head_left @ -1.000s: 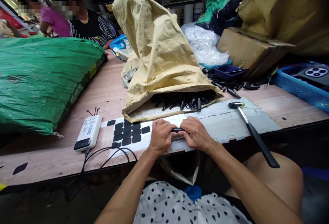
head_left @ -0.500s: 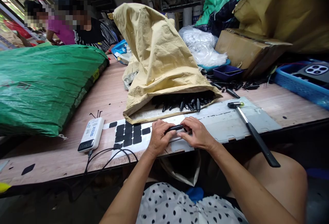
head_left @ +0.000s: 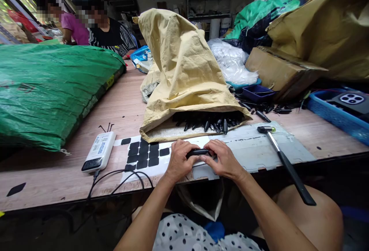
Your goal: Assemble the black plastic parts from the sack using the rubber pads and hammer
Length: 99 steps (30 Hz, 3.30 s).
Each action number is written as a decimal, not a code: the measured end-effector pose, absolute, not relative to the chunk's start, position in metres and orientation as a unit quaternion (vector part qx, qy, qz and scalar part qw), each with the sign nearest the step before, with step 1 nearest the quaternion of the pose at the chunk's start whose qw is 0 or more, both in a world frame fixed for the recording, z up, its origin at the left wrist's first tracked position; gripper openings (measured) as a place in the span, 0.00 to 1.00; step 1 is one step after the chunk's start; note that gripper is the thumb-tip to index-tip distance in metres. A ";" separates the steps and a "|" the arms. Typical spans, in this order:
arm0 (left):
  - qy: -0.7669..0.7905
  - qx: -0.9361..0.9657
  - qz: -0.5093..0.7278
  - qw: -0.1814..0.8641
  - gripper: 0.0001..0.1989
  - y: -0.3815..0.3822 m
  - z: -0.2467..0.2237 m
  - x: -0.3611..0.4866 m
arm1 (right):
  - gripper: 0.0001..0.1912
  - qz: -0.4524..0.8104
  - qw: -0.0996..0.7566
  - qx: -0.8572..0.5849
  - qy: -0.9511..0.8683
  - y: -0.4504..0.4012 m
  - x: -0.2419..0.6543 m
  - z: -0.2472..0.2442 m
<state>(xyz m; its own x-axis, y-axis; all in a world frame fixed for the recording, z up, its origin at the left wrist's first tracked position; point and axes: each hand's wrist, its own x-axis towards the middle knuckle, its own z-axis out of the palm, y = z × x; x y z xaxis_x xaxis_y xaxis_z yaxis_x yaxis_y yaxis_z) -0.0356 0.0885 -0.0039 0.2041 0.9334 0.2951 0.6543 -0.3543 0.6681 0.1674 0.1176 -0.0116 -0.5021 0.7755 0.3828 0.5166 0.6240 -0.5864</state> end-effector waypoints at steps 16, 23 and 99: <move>0.525 0.755 0.343 0.192 0.06 0.089 -0.005 -0.036 | 0.10 0.182 0.284 -0.384 -0.860 0.117 0.165 -0.010; 0.497 0.806 0.291 0.137 0.07 0.088 -0.008 -0.033 | 0.08 0.165 0.267 -0.355 -0.880 0.117 0.167 -0.014; 0.572 0.751 0.281 0.170 0.10 0.105 -0.007 -0.027 | 0.22 0.013 0.150 -0.842 -0.519 0.136 0.348 -0.008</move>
